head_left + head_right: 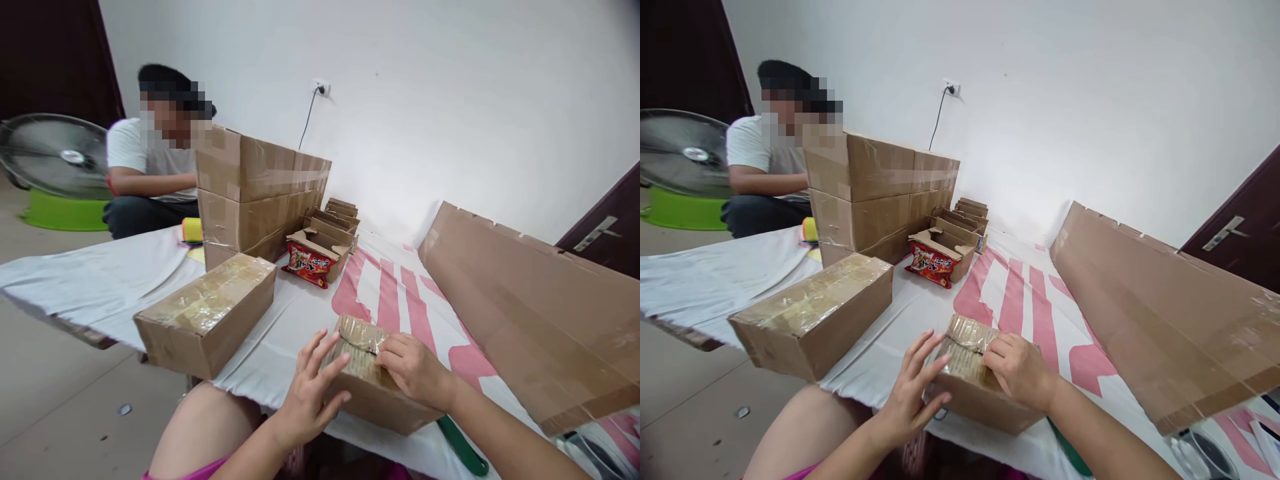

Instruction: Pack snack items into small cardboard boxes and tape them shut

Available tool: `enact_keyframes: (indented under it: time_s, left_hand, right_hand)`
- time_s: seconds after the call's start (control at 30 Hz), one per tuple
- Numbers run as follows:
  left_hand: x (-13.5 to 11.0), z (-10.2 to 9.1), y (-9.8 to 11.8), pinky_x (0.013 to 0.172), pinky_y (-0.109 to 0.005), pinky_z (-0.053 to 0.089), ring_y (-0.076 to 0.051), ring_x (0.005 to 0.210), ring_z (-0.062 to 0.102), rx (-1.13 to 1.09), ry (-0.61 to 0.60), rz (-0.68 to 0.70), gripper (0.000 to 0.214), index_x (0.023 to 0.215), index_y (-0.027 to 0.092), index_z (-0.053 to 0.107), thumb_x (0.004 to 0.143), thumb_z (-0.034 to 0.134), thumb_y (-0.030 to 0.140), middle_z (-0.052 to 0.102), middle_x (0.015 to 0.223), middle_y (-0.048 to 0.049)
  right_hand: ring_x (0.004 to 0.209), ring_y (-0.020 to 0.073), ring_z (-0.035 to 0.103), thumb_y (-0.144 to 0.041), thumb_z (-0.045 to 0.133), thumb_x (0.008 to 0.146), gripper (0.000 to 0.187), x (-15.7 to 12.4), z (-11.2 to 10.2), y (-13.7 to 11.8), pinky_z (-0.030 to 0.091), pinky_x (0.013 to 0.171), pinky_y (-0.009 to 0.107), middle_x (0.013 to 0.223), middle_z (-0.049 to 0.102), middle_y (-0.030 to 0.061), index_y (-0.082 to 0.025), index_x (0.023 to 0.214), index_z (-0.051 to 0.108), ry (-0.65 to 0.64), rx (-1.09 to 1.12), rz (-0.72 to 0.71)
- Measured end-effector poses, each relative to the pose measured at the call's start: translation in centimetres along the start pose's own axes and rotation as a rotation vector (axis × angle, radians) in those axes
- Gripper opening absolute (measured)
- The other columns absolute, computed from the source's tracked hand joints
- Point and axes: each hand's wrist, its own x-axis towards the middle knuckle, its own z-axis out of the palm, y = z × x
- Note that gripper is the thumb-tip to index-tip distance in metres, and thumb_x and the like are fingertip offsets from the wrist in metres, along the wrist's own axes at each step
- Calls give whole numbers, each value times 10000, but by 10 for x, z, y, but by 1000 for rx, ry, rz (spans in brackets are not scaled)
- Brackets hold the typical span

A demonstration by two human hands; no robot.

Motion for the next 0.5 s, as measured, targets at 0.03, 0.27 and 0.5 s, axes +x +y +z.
enact_keyframes:
  time_s: [0.03, 0.27, 0.5]
  left_hand:
    - [6, -1, 2, 1063, -533, 342, -342, 1407, 216, 32, -37, 40, 470, 1316, 284, 467, 866, 582, 215, 381, 1454, -104]
    - [17, 4, 3, 1019, -503, 401, -315, 1349, 294, 71, -104, 59, 299, 1169, 242, 573, 873, 564, 195, 542, 1258, -94]
    - [18, 6, 7, 1024, -505, 404, -312, 1352, 284, 78, -145, 64, 303, 1167, 254, 569, 873, 564, 182, 543, 1255, -84]
  right_hand:
    - [753, 184, 505, -69, 426, 857, 196, -1, -2, -1, 391, 669, 308, 803, 602, 50, -192, 849, 579, -16, 15, -7]
    - [779, 187, 516, -51, 401, 837, 200, -24, -13, 2, 410, 679, 308, 830, 594, 60, -194, 839, 540, -28, 192, 14]
    - [798, 192, 506, -63, 408, 835, 172, -43, -18, 1, 413, 700, 327, 832, 589, 58, -195, 838, 518, -7, 277, 70]
